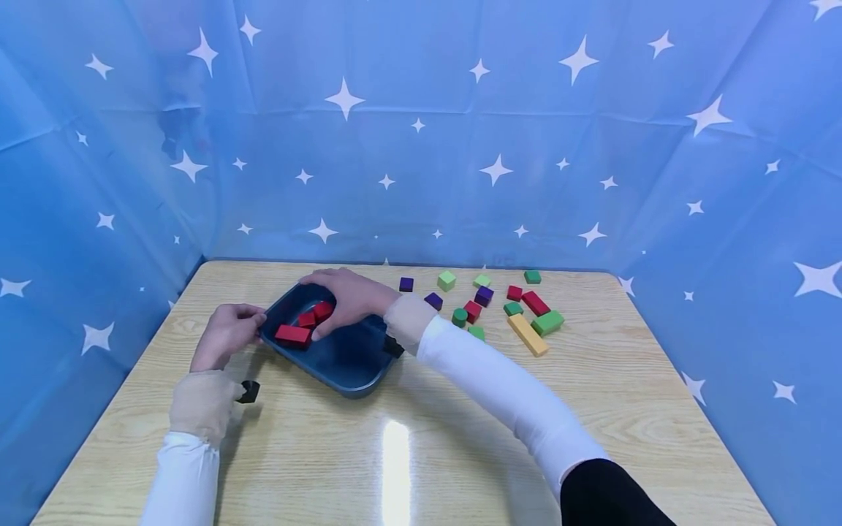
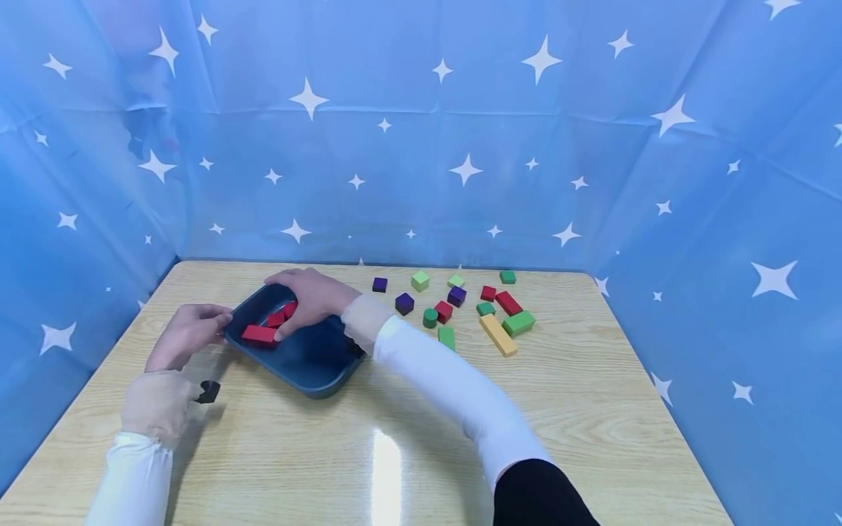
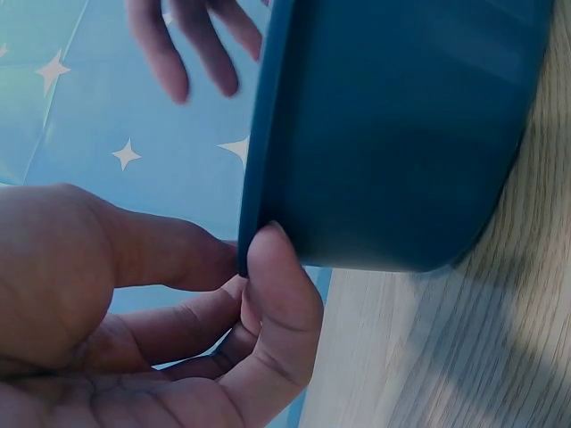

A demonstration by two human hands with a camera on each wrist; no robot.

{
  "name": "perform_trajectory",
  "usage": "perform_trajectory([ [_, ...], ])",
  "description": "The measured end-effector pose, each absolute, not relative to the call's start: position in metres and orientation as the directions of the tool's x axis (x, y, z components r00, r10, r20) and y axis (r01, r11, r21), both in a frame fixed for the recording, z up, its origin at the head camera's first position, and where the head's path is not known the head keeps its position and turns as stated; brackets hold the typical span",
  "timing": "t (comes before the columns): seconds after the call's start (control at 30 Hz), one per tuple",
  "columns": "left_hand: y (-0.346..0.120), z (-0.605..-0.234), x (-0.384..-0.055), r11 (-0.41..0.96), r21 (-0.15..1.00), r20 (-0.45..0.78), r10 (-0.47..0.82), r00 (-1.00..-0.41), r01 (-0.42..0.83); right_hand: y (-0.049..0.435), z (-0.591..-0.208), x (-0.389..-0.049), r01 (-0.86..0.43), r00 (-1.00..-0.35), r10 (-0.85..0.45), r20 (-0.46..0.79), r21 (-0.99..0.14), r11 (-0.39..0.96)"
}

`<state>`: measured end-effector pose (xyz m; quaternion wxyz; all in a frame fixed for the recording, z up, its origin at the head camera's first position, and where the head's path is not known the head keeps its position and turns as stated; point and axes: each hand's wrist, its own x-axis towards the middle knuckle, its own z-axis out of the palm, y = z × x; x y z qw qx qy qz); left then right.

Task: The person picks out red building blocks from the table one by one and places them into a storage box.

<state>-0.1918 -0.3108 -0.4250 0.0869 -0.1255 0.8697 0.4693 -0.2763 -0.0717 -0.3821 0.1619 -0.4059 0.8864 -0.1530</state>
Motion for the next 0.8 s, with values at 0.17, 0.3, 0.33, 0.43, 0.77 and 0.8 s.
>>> perform_trajectory([
  [0.17,-0.311,-0.425,-0.19,0.527,0.799,-0.267,-0.123,-0.956,-0.291,-0.053,-0.369,-0.272,-0.679,-0.634,-0.764,-0.12,-0.386,0.624],
  [0.3,-0.312,-0.424,-0.19,0.523,0.802,-0.269,-0.117,-0.956,-0.289,-0.035,-0.362,-0.27,-0.667,-0.65,-0.754,-0.093,-0.406,0.625],
  [0.33,-0.312,-0.424,-0.19,0.522,0.803,-0.267,-0.114,-0.957,-0.287,-0.03,-0.361,-0.269,-0.662,-0.657,-0.749,-0.088,-0.408,0.628],
  [0.43,-0.311,-0.423,-0.19,0.517,0.808,-0.265,-0.11,-0.958,-0.283,-0.016,-0.36,-0.269,-0.654,-0.672,-0.737,-0.068,-0.413,0.634],
  [0.77,-0.311,-0.423,-0.188,0.518,0.807,-0.265,-0.113,-0.958,-0.284,0.029,-0.365,-0.271,-0.599,-0.729,-0.684,-0.033,-0.453,0.66],
  [0.8,-0.311,-0.423,-0.188,0.519,0.807,-0.263,-0.113,-0.958,-0.283,0.033,-0.366,-0.272,-0.597,-0.731,-0.681,-0.031,-0.455,0.661],
])
